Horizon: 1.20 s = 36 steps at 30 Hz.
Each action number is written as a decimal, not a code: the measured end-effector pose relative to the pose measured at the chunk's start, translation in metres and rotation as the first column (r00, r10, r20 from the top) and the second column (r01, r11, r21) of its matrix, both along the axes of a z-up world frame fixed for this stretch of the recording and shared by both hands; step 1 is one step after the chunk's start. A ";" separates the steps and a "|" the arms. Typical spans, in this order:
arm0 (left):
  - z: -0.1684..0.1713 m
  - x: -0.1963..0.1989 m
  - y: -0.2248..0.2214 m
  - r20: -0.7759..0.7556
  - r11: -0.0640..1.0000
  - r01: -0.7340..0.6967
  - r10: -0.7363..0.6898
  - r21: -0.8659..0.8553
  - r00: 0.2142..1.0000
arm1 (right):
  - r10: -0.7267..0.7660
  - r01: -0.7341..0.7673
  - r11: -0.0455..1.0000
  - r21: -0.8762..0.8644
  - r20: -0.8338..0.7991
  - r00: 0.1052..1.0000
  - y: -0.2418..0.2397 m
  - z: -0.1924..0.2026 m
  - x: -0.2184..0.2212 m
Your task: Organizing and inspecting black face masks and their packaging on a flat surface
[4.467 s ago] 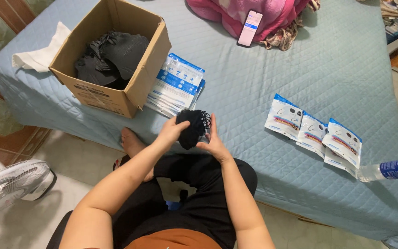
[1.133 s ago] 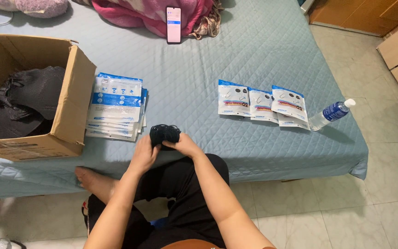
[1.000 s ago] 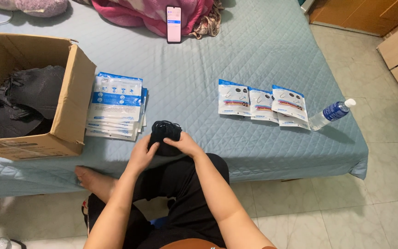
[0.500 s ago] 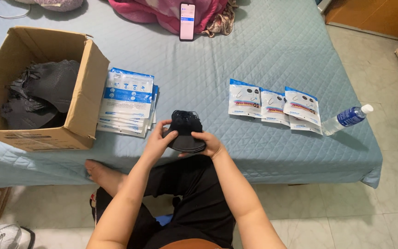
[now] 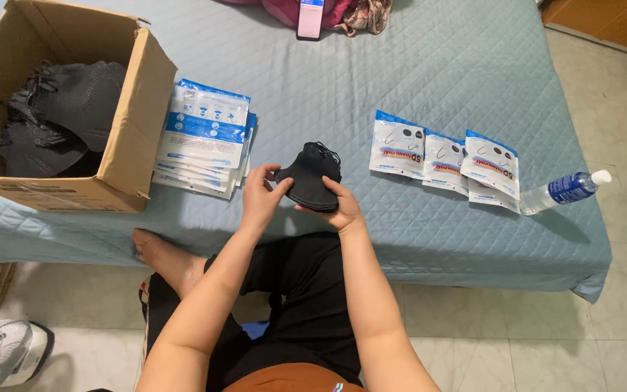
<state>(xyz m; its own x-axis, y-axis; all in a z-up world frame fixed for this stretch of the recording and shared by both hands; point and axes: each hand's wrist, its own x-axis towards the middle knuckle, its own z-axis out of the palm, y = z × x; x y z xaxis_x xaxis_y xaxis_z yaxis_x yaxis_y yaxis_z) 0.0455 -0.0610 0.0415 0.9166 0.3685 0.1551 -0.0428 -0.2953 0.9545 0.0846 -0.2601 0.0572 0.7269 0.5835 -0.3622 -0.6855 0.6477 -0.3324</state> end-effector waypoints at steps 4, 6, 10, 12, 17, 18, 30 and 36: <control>-0.012 0.005 0.003 -0.094 0.990 0.016 -0.030 -0.143 0.995 | 0.026 -0.026 1.000 0.014 -0.038 0.999 0.000 -0.014 0.007; -0.018 0.010 0.005 -0.089 0.946 0.008 -0.039 -0.324 0.995 | 0.034 -0.034 0.999 0.015 -0.040 0.999 0.000 -0.017 0.008; -0.011 0.007 0.011 -0.109 0.950 -0.012 -0.023 -0.311 0.994 | 0.035 -0.034 0.999 0.027 -0.037 0.999 -0.002 -0.015 0.007; -0.016 0.009 0.016 -0.180 0.992 -0.028 0.005 -0.127 0.984 | 0.038 -0.037 0.999 0.022 -0.057 0.998 -0.003 -0.018 0.008; -0.021 0.008 0.020 -0.069 0.999 -0.040 0.040 0.007 0.997 | -0.020 0.019 1.000 -0.014 -0.127 0.992 -0.006 -0.021 0.013; -0.021 0.008 0.020 -0.047 0.998 -0.044 0.042 -0.043 0.998 | -0.047 0.045 0.999 -0.016 -0.150 0.988 -0.008 -0.024 0.015; -0.062 0.022 0.031 -0.170 0.973 -0.075 0.038 -0.216 0.985 | -0.567 0.586 0.810 -0.025 -0.289 0.771 -0.028 -0.002 0.024; -0.100 0.022 0.045 -0.302 0.980 0.045 0.016 0.192 0.953 | -0.525 0.543 0.839 -0.030 -0.308 0.794 -0.014 -0.009 0.020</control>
<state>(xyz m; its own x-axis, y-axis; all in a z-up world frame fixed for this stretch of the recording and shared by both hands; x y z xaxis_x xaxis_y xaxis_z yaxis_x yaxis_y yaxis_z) 0.0679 -0.0163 -0.0583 0.9367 0.3450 -0.0607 0.2310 -0.4781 0.8474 0.1047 -0.2741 0.0481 0.7943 0.1604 -0.5860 -0.2837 0.9508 -0.1242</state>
